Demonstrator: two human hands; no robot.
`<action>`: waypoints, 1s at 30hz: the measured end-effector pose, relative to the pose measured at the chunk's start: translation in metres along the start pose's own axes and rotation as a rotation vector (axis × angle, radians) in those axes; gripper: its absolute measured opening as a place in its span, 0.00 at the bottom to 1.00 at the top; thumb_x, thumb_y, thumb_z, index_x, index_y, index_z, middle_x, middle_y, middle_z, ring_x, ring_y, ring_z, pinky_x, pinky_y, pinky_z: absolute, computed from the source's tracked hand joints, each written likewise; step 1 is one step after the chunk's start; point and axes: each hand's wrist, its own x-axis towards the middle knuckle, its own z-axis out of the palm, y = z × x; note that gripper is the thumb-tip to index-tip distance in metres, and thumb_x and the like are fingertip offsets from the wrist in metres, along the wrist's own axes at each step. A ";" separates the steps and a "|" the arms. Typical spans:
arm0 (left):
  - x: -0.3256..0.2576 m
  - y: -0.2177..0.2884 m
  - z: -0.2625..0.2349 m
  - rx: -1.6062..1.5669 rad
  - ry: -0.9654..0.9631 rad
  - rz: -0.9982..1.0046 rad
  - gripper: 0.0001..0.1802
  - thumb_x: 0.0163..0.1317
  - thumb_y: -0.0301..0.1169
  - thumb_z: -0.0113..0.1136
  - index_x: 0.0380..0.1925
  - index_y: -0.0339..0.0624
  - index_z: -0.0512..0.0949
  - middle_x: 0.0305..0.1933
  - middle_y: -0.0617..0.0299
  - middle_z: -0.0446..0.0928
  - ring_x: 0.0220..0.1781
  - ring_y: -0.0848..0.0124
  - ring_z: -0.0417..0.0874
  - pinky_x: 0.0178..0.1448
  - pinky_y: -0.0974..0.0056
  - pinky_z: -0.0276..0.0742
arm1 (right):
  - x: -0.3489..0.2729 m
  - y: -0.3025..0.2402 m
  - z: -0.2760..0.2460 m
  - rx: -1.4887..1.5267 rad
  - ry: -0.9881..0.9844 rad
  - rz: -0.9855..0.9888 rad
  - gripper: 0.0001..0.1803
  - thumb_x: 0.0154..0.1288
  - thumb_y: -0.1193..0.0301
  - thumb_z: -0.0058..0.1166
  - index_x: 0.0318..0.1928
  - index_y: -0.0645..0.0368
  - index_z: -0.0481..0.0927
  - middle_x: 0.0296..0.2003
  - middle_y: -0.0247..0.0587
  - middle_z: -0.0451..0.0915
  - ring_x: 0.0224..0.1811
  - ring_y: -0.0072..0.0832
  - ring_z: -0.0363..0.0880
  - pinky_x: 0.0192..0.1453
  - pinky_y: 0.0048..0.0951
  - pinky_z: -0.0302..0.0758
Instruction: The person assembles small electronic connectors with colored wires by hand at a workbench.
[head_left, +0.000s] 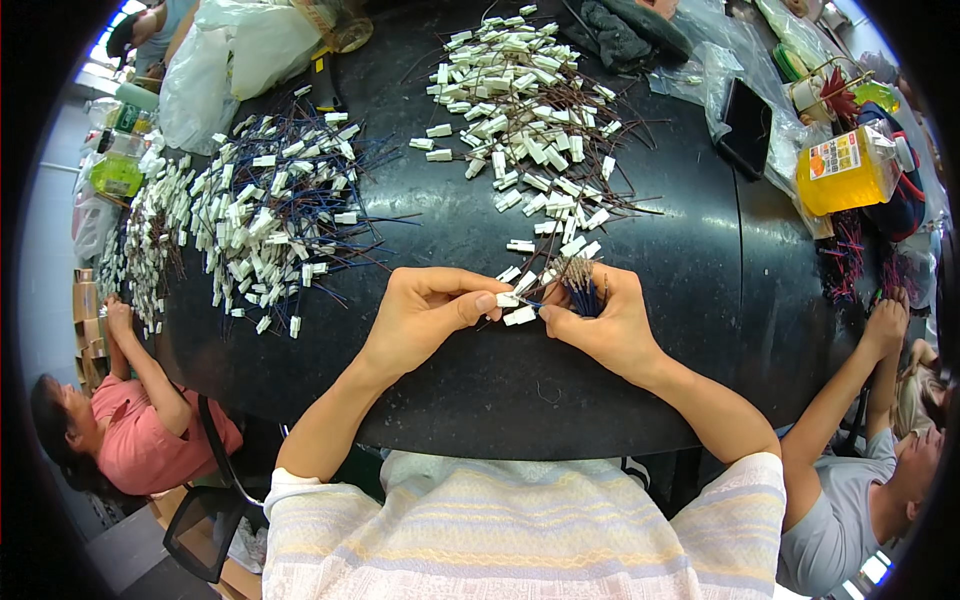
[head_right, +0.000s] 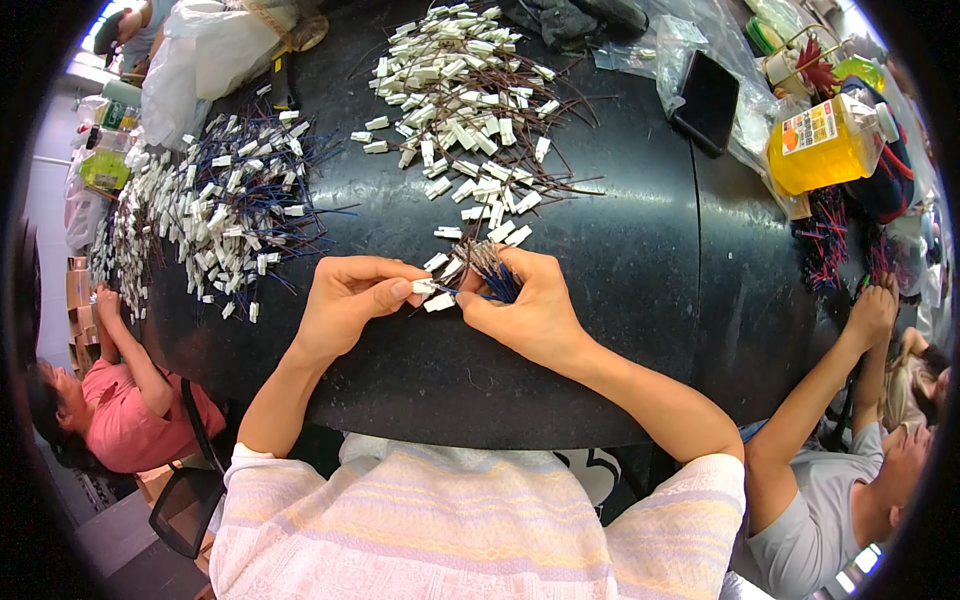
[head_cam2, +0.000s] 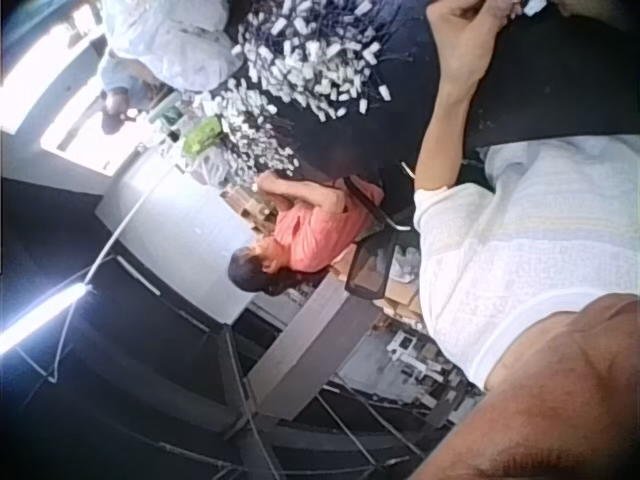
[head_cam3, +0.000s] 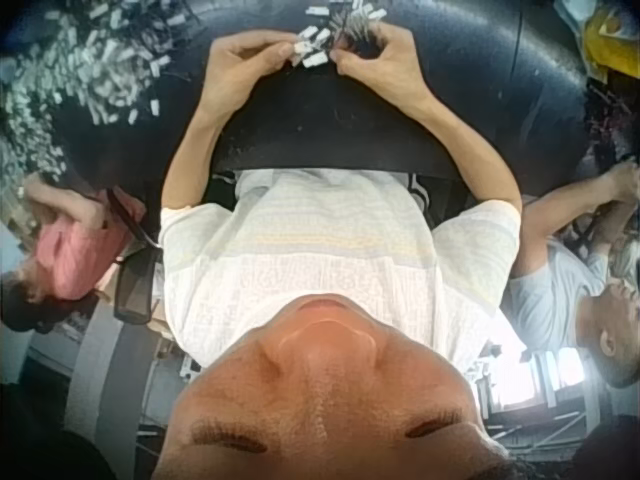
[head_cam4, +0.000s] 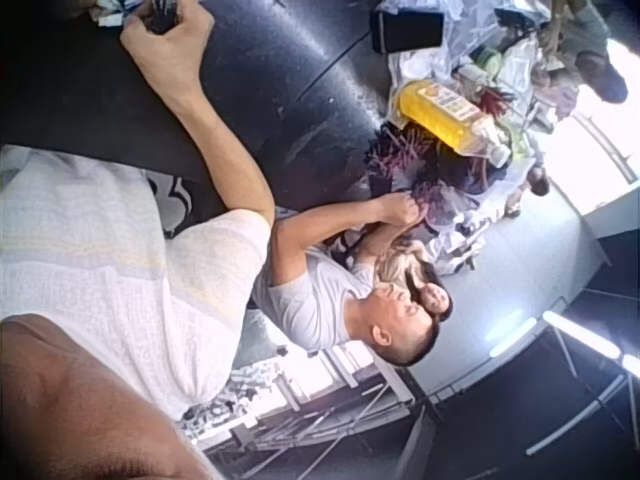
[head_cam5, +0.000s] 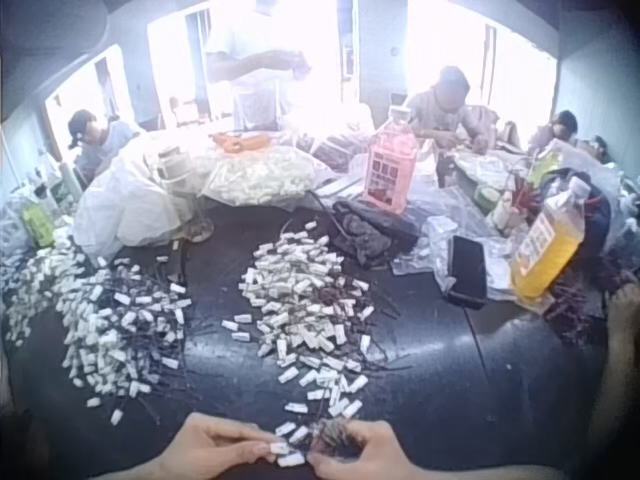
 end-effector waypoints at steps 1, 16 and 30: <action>0.000 -0.001 0.000 0.001 0.000 0.002 0.11 0.57 0.27 0.59 0.38 0.30 0.79 0.31 0.57 0.80 0.29 0.80 0.75 0.30 0.78 0.67 | 0.000 0.000 0.000 0.000 0.000 -0.002 0.05 0.48 0.76 0.56 0.27 0.64 0.76 0.22 0.29 0.74 0.25 0.12 0.69 0.29 0.18 0.67; 0.001 -0.007 0.007 0.057 -0.031 0.097 0.10 0.57 0.22 0.58 0.39 0.28 0.78 0.34 0.57 0.80 0.34 0.78 0.77 0.38 0.76 0.72 | 0.000 -0.003 -0.001 0.102 -0.016 -0.033 0.05 0.50 0.78 0.58 0.28 0.66 0.75 0.21 0.35 0.77 0.23 0.16 0.74 0.29 0.17 0.71; 0.001 -0.007 0.012 0.121 -0.044 0.054 0.09 0.56 0.21 0.59 0.37 0.29 0.79 0.33 0.58 0.80 0.36 0.77 0.78 0.40 0.75 0.74 | 0.002 0.002 -0.003 0.070 -0.079 -0.075 0.05 0.52 0.78 0.59 0.30 0.66 0.77 0.19 0.37 0.78 0.21 0.18 0.75 0.26 0.18 0.69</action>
